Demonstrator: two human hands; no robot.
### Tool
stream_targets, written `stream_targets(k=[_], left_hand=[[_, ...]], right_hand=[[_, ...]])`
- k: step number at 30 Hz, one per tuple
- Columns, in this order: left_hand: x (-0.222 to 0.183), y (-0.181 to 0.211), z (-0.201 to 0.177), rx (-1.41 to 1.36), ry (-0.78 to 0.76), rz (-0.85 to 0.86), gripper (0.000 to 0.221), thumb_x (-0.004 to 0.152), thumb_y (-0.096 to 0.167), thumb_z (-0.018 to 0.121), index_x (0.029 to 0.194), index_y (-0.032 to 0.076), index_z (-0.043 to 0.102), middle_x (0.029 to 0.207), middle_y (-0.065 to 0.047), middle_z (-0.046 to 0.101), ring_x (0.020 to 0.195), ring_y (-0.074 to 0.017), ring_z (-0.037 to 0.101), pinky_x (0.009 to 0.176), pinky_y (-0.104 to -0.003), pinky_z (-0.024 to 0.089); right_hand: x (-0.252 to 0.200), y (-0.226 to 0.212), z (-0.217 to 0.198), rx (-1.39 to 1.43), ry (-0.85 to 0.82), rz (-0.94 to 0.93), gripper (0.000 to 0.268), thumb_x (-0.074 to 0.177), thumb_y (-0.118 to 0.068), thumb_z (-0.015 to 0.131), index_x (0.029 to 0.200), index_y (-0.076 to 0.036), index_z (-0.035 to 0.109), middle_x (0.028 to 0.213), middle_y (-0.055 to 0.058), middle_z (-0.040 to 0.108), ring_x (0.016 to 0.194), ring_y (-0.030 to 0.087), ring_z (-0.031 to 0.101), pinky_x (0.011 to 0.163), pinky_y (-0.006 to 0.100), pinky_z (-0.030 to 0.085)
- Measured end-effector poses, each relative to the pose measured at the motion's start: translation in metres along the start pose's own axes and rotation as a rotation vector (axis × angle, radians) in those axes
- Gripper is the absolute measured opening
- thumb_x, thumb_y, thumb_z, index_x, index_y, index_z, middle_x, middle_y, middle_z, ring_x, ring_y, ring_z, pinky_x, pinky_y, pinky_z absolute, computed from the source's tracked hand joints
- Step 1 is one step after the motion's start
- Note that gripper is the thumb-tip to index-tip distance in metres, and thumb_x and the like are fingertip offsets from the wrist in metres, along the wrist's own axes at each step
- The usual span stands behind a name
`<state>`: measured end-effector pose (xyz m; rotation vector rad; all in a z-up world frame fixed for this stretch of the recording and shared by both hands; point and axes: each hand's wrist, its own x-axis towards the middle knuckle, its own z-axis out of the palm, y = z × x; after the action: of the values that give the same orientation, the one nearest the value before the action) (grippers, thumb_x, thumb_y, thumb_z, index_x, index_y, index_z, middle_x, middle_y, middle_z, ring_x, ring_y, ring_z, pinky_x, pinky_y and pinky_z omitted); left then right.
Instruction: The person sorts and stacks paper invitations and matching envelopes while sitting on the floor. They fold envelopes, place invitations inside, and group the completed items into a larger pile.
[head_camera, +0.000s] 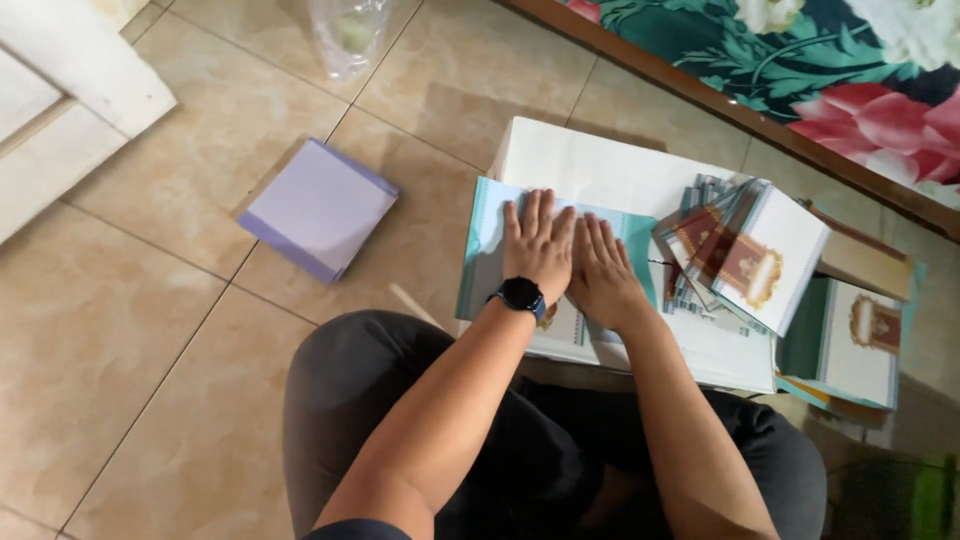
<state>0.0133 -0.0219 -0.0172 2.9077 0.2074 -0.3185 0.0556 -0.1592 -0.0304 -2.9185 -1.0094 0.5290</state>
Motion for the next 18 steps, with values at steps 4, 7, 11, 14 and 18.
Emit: stream_targets(k=[4, 7, 11, 14, 18], left_hand=[[0.003, 0.001, 0.001, -0.013, -0.042, -0.005, 0.057, 0.11, 0.034, 0.017, 0.165, 0.024, 0.01, 0.172, -0.015, -0.008, 0.157, -0.0355, -0.013, 0.123, -0.064, -0.012], [0.007, 0.003, 0.017, -0.013, -0.057, -0.027, 0.056, 0.11, 0.033, 0.02, 0.165, 0.024, 0.011, 0.172, -0.014, -0.007, 0.157, -0.0348, -0.014, 0.122, -0.064, -0.012], [0.025, 0.006, 0.048, -0.014, 0.195, -0.047, 0.062, 0.1, 0.037, 0.031, 0.16, 0.028, 0.024, 0.17, -0.014, 0.007, 0.157, -0.0356, 0.0, 0.12, -0.07, -0.007], [0.012, 0.009, 0.036, -0.017, 0.163, -0.037, 0.059, 0.103, 0.034, 0.028, 0.161, 0.025, 0.023, 0.171, -0.014, 0.008, 0.158, -0.0357, 0.0, 0.121, -0.069, -0.007], [0.013, 0.007, 0.051, -0.021, 0.513, -0.009, 0.054, 0.102, 0.027, 0.039, 0.154, 0.018, 0.045, 0.165, -0.019, 0.032, 0.155, -0.0383, 0.022, 0.12, -0.072, 0.008]], right_hand=[[-0.033, -0.023, 0.017, -0.075, 0.067, 0.063, 0.075, 0.101, -0.041, 0.024, 0.165, -0.007, 0.007, 0.172, 0.018, 0.006, 0.158, 0.035, 0.008, 0.125, 0.049, 0.017], [-0.088, -0.033, 0.05, -0.157, 0.197, -0.03, 0.072, 0.106, -0.042, 0.027, 0.162, 0.002, 0.018, 0.166, 0.027, 0.022, 0.153, 0.042, 0.023, 0.12, 0.051, 0.029], [-0.141, -0.046, 0.05, -0.143, 0.341, -0.172, 0.076, 0.1, -0.045, 0.047, 0.155, 0.005, 0.03, 0.16, 0.025, 0.035, 0.149, 0.036, 0.034, 0.118, 0.044, 0.032], [-0.133, -0.041, 0.026, 0.117, 0.206, -0.019, 0.064, 0.105, -0.046, 0.044, 0.151, -0.002, 0.042, 0.15, 0.019, 0.049, 0.138, 0.033, 0.049, 0.111, 0.042, 0.041], [-0.072, -0.004, 0.033, 0.699, 0.132, 0.317, 0.082, 0.095, -0.046, 0.067, 0.157, -0.005, 0.031, 0.134, 0.022, 0.056, 0.11, 0.036, 0.07, 0.09, 0.045, 0.06]])
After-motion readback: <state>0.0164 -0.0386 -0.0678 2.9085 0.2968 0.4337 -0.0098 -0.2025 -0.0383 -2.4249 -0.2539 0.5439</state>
